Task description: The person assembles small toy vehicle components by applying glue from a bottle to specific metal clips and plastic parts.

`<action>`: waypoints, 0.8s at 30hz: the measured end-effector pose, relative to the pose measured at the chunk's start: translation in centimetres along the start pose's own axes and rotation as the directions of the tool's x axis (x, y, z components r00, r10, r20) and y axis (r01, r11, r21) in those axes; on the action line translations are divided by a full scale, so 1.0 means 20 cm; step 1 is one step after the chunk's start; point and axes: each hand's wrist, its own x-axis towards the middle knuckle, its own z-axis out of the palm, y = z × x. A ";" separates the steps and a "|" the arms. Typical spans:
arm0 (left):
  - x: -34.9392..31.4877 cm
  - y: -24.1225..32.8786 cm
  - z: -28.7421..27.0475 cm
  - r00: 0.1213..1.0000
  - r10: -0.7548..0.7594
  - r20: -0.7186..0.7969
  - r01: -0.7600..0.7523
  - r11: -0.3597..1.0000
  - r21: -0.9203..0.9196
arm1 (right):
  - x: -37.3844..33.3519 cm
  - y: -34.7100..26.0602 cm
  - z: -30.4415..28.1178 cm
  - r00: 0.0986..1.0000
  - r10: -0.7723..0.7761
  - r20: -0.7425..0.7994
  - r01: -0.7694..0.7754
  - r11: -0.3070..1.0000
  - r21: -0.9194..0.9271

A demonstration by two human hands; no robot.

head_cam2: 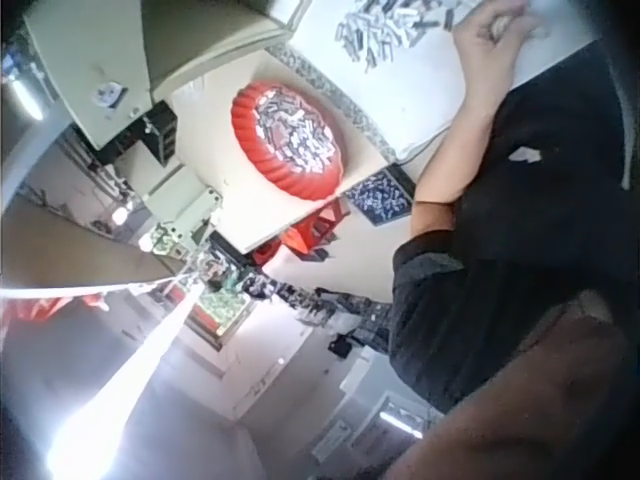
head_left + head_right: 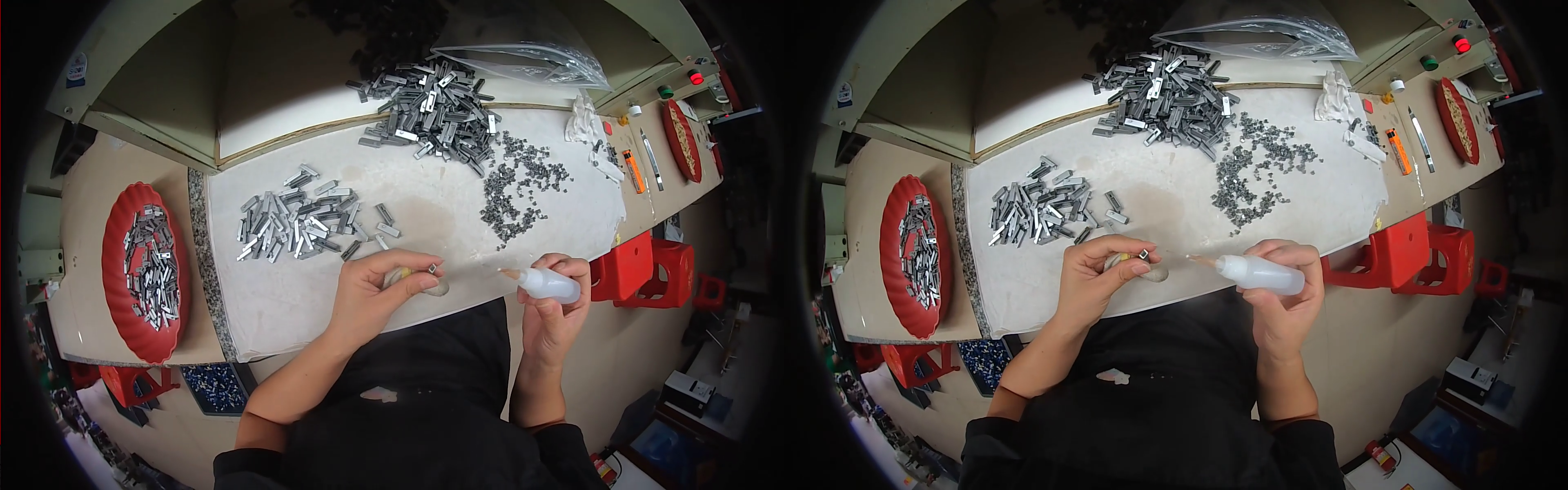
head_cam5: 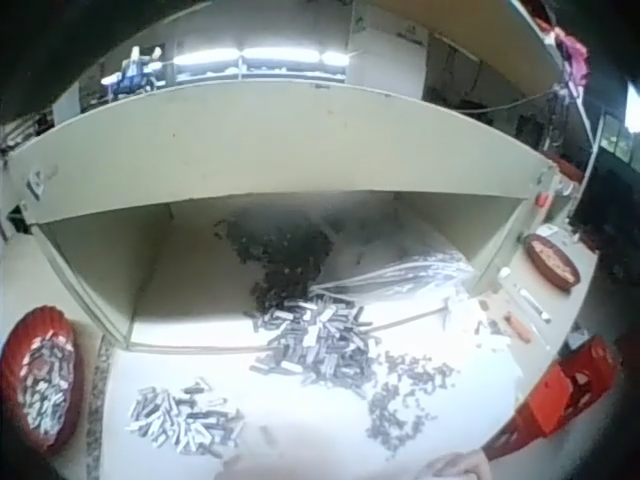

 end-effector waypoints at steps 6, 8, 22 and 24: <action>0.01 0.00 0.00 1.000 0.025 0.002 -0.025 0.998 0.056 | -0.01 0.02 0.00 0.983 -0.158 0.093 0.166 0.982 -0.086; 0.00 0.00 0.00 1.000 0.027 0.003 -0.027 0.998 0.060 | -0.02 0.02 0.00 0.979 -0.159 0.130 0.176 0.975 -0.132; 0.01 0.00 0.00 0.999 0.036 0.009 -0.037 0.995 0.092 | -0.02 0.04 -0.01 0.962 -0.175 0.210 0.234 0.926 -0.297; 0.01 0.00 0.01 0.999 0.046 0.012 -0.047 0.995 0.088 | -0.02 0.03 -0.02 0.964 -0.169 0.204 0.225 0.928 -0.296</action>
